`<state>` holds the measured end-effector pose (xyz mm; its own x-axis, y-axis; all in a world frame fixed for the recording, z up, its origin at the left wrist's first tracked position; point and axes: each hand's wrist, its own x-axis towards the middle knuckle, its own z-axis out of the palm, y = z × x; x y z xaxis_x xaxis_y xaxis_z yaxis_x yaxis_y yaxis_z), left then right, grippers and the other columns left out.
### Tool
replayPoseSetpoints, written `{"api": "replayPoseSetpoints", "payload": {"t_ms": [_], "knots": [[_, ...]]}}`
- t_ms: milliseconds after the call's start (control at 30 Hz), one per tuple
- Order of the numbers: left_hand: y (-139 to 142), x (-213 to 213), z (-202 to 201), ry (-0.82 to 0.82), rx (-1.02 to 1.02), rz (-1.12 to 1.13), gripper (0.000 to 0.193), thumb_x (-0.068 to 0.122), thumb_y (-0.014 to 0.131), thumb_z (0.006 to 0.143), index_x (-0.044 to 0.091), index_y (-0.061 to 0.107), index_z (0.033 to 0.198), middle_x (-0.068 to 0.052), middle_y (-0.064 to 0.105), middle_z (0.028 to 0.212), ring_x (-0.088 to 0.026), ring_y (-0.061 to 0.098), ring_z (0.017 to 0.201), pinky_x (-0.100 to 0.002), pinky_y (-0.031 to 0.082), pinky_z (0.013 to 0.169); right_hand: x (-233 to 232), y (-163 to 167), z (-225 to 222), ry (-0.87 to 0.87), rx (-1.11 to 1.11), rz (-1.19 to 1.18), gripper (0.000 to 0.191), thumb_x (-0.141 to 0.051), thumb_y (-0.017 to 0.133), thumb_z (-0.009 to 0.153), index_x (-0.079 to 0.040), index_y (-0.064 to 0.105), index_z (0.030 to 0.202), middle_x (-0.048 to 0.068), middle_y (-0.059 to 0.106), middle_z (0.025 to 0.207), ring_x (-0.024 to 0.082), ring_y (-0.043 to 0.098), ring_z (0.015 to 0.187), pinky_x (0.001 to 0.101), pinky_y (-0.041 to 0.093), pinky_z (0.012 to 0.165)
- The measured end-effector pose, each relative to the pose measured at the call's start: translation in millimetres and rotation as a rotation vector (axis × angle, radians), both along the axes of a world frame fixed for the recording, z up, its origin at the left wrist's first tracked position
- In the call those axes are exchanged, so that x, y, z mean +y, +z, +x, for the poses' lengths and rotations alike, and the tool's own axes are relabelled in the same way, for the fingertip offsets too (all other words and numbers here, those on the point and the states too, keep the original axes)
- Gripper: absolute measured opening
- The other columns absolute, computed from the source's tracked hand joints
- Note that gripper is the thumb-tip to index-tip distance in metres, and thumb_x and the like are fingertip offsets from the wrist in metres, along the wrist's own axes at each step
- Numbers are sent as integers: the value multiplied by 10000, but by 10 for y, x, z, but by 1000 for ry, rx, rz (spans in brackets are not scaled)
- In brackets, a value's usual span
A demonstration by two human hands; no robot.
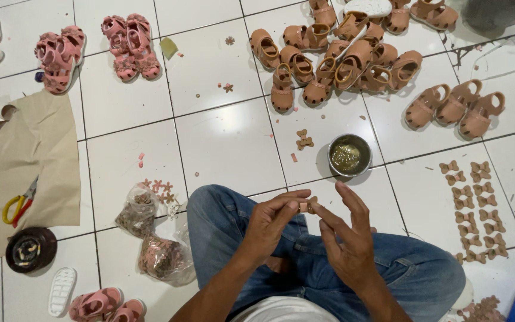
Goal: The person sits on the floor and assembles small pink shoes by attaching bow-shaped decorations. They pick up a bow, apply adhesive from a small metal bowl, and press the bow onto the shoe. The person repeats this process for multiple shoes, placing finished ones aside.
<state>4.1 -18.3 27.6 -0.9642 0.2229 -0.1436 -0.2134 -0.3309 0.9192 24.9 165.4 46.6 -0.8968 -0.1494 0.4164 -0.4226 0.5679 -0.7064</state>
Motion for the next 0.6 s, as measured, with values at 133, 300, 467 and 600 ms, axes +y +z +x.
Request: {"api": "replayPoseSetpoints", "payload": {"t_ms": [133, 300, 467, 600], "knots": [[39, -2, 9, -16, -35, -21, 323, 245, 565, 1051, -8, 753, 1121, -162, 686, 1352, -222, 674, 1219, -394, 529, 1092, 4, -45, 9, 12, 42, 85, 490, 20, 708, 870, -200, 691, 1308, 151, 395, 1582, 350, 357, 1506, 472, 386, 1210], [92, 16, -5, 29, -109, 36, 337, 278, 580, 1049, 1, 760, 1115, -141, 703, 1336, -183, 663, 1165, -388, 482, 1099, 14, -103, 16, -9, 133, 225, 507, 12, 723, 850, -204, 694, 1308, 159, 405, 1559, 366, 371, 1476, 478, 384, 1184], [103, -15, -22, 77, -133, 27, 355, 308, 585, 1040, 13, 767, 1117, -131, 728, 1291, -163, 660, 1161, -386, 454, 1112, 63, -92, 52, 2, 169, 270, 525, -2, 731, 841, -218, 682, 1317, 142, 403, 1564, 370, 385, 1466, 499, 390, 1194], [113, 4, -14, 47, -146, 28, 353, 308, 585, 1031, 22, 764, 1130, -108, 728, 1286, -170, 661, 1143, -390, 459, 1110, 65, -84, -48, -1, 172, 257, 543, 2, 743, 865, -217, 673, 1356, 145, 367, 1596, 367, 372, 1490, 493, 399, 1189]]}}
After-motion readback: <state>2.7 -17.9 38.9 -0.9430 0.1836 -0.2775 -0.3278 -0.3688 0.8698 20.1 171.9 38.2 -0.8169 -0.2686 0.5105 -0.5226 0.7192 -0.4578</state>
